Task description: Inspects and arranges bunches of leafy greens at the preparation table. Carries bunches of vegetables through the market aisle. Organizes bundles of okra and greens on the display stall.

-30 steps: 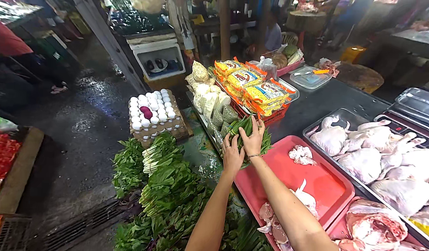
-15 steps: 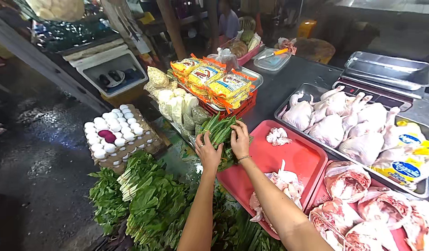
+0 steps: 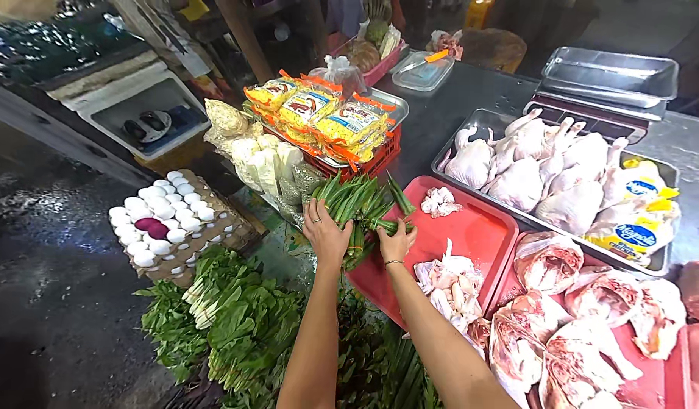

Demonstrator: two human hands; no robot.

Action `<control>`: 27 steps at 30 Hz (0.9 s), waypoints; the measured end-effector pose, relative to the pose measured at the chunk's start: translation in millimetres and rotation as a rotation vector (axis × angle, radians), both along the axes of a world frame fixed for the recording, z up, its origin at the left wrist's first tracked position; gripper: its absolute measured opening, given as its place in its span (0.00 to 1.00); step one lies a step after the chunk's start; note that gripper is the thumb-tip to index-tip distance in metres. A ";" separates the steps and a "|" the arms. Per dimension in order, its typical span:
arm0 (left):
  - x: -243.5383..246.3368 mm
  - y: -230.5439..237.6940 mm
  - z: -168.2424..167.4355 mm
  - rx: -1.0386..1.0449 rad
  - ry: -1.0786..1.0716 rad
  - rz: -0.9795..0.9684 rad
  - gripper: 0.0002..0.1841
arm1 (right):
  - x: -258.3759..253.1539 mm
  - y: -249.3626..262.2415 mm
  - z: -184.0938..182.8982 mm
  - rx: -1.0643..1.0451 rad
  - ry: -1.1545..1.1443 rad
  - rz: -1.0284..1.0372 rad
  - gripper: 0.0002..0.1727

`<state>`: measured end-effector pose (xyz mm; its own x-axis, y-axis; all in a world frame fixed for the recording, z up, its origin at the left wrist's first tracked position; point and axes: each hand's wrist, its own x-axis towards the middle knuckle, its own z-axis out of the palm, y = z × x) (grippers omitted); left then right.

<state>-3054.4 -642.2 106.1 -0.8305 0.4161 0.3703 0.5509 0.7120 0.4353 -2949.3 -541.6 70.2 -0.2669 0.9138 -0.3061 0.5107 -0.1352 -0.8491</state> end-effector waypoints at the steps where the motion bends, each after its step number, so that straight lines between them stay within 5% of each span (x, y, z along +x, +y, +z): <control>1: 0.5 -0.4 0.8 -0.009 -0.003 -0.004 0.47 | -0.5 3.4 2.5 0.024 -0.037 0.067 0.40; 4: 0.3 -0.6 1.8 -0.035 -0.014 -0.014 0.48 | 2.3 8.8 16.4 0.137 -0.232 0.360 0.42; 7: -0.3 -0.8 6.5 -0.085 -0.048 -0.016 0.48 | 2.2 18.2 22.9 0.265 -0.434 0.611 0.34; 13: -5.3 -1.7 20.0 -0.197 -0.107 0.005 0.52 | 2.3 44.0 31.8 0.430 -0.504 0.866 0.26; 17: -9.4 -2.6 18.3 -0.199 -0.117 -0.006 0.54 | 13.3 53.9 52.9 0.503 -0.423 0.910 0.24; 23: -15.8 -4.1 6.2 -0.072 -0.081 -0.084 0.50 | -8.9 78.4 26.1 1.015 -0.148 0.946 0.22; 27: -12.4 5.9 8.3 -0.075 -0.083 -0.041 0.49 | -33.6 84.5 20.2 0.833 -0.348 0.927 0.24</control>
